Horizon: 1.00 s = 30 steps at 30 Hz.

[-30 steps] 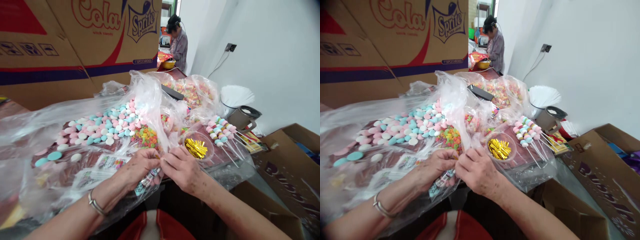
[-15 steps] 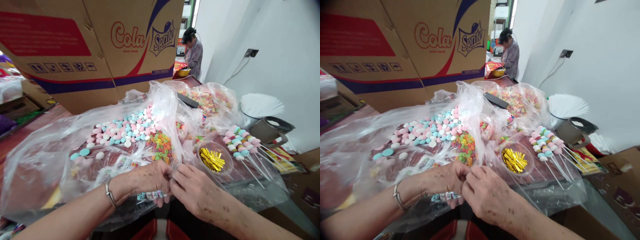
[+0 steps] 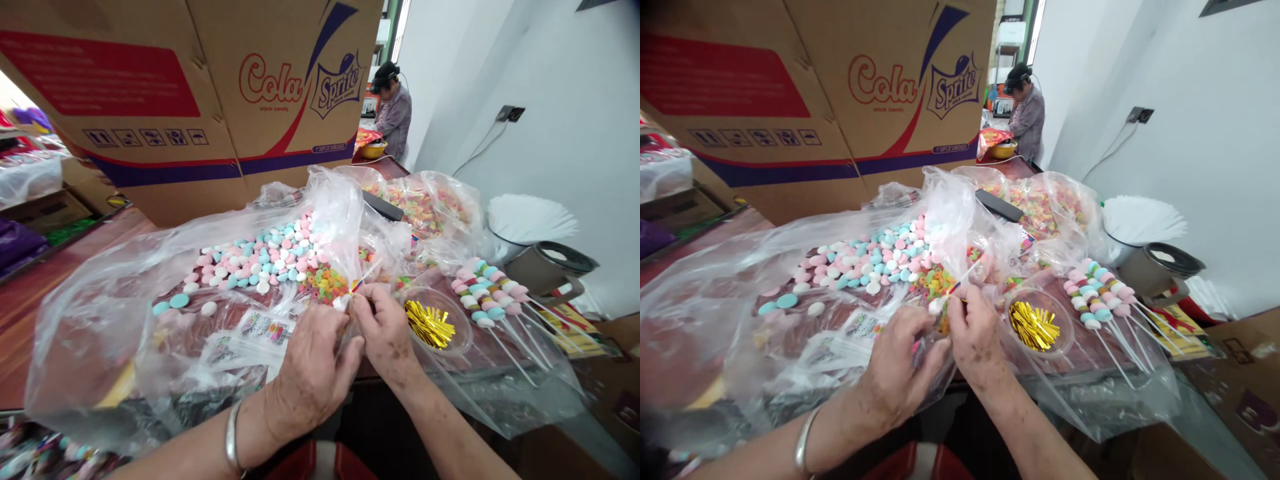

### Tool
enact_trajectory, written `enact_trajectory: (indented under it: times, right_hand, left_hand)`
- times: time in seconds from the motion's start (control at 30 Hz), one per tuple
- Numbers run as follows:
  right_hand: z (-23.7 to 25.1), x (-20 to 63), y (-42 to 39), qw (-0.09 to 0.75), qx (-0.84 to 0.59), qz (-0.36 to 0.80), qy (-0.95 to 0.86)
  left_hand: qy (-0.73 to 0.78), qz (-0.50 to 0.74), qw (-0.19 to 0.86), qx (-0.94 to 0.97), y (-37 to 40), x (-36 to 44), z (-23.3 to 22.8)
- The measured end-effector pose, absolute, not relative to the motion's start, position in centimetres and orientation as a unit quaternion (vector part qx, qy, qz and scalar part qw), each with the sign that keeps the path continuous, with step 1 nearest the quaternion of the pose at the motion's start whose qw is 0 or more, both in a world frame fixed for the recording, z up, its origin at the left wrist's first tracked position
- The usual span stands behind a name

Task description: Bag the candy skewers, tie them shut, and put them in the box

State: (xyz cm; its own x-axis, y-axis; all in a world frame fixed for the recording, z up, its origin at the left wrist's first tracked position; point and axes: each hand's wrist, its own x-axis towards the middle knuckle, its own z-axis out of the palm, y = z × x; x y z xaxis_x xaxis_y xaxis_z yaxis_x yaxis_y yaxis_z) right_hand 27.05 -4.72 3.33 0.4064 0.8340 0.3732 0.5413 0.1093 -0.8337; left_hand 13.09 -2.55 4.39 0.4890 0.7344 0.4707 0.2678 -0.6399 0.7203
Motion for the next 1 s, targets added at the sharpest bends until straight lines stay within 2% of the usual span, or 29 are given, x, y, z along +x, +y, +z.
enact_trajectory:
  times: [0.13, 0.23, 0.27, 0.37, 0.43, 0.5, 0.57, 0.63, 0.73, 0.8, 0.87, 0.93, 1.0]
  right_hand:
    - [5.1, 25.5, -5.3, 0.568, -0.614, 0.169, -0.521]
    - [5.5, 24.3, -5.6, 0.579, -0.580, 0.224, -0.527]
    - [5.4, 24.1, -5.6, 0.576, -0.576, 0.260, -0.519]
    - [5.1, 24.0, -5.4, 0.569, -0.578, 0.334, -0.480]
    - [4.9, 24.1, -5.3, 0.581, -0.584, 0.305, -0.478]
    - [4.7, 23.8, -5.6, 0.595, -0.578, 0.245, -0.502]
    - [4.6, 22.8, -6.1, 0.603, -0.553, 0.216, -0.532]
    - [4.4, 21.3, -6.5, 0.616, -0.521, 0.252, -0.534]
    - [3.8, 19.0, -6.8, 0.621, -0.476, 0.442, -0.438]
    - [3.4, 17.9, -6.8, 0.585, -0.444, 0.585, -0.344]
    - [3.4, 17.8, -6.7, 0.527, -0.431, 0.659, -0.318]
    - [3.5, 18.6, -6.8, 0.496, -0.453, 0.641, -0.372]
    - [3.5, 20.1, -6.8, 0.500, -0.491, 0.568, -0.431]
  left_hand:
    - [0.404, 0.389, 0.608, 0.562, -2.2, 12.7, 6.3]
    - [0.311, 0.446, 0.721, 0.429, -0.3, 12.3, 8.7]
    - [0.273, 0.451, 0.732, 0.431, 0.4, 11.9, 9.4]
    - [0.230, 0.354, 0.727, 0.542, 1.4, 10.1, 10.4]
    - [0.276, 0.265, 0.679, 0.627, 1.4, 9.0, 10.0]
    - [0.346, 0.226, 0.638, 0.649, 0.9, 8.4, 9.2]
    - [0.395, 0.268, 0.641, 0.601, 0.2, 8.3, 8.4]
    - [0.412, 0.334, 0.675, 0.513, -0.4, 8.6, 8.2]
    - [0.413, 0.392, 0.714, 0.407, -1.3, 9.1, 8.4]
    - [0.417, 0.454, 0.698, 0.366, -1.8, 9.1, 8.7]
    - [0.419, 0.492, 0.675, 0.356, -2.2, 8.7, 9.0]
    - [0.422, 0.497, 0.662, 0.370, -2.5, 7.6, 9.4]
    - [0.445, 0.488, 0.639, 0.395, -2.6, 5.8, 9.9]
